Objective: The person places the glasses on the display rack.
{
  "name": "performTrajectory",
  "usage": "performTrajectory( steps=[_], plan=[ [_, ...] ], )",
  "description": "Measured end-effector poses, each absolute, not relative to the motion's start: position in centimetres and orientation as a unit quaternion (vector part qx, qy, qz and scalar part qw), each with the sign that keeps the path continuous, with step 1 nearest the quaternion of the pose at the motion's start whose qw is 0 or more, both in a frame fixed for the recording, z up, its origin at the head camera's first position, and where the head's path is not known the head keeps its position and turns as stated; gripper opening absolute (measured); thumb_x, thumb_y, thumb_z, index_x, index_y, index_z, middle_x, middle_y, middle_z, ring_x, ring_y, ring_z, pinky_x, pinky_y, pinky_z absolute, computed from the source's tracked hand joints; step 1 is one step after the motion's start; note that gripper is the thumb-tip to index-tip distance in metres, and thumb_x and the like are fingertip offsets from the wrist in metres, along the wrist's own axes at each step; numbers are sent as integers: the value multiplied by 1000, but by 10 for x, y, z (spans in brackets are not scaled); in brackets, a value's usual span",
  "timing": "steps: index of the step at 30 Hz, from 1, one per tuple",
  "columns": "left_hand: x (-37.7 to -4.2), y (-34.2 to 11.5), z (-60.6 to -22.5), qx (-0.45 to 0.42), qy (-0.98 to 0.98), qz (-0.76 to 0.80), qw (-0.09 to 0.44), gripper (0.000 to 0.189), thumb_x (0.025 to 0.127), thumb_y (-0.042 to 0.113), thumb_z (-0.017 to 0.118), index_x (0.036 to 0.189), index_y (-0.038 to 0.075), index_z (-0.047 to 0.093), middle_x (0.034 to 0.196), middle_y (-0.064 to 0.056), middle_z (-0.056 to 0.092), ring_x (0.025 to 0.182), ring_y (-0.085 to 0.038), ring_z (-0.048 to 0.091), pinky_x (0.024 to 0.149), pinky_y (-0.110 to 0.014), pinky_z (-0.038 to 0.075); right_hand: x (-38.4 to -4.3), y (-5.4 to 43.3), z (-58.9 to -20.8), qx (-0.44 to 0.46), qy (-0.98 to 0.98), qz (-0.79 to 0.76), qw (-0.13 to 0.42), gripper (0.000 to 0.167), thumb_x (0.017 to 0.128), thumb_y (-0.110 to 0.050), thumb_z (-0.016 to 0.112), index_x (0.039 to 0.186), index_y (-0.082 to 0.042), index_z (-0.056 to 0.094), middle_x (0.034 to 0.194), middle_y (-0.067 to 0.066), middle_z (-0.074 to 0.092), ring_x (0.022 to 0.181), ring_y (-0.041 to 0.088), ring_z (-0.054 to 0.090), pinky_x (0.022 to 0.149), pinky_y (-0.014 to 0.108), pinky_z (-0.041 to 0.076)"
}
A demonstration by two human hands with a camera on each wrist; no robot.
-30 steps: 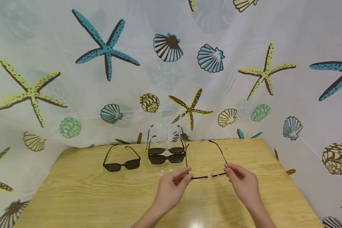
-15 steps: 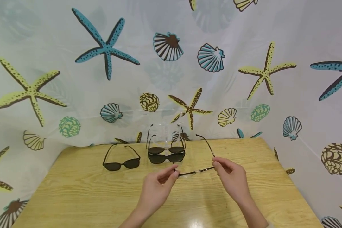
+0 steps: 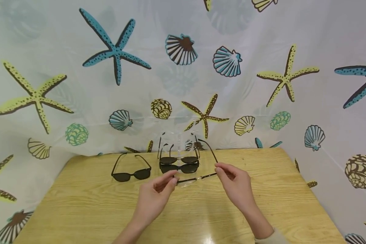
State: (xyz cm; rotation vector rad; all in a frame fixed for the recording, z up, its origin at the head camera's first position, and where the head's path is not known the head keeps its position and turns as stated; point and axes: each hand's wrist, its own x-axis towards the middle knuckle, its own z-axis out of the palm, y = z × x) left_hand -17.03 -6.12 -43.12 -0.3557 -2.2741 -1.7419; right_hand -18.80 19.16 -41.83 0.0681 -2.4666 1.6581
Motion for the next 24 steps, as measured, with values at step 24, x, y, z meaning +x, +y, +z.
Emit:
performTrajectory(
  steps=[24],
  plan=[
    [-220, -101, -420, -86, -790, -591, 138, 30, 102, 13, 70, 131, 8, 75, 115, -12, 80, 105, -27, 79, 84, -21, 62, -235, 146, -414, 41, -801, 587, 113, 32, 106, -23, 66, 133, -7, 74, 122, 19, 76, 90, 5, 71, 81, 22, 60]
  ],
)
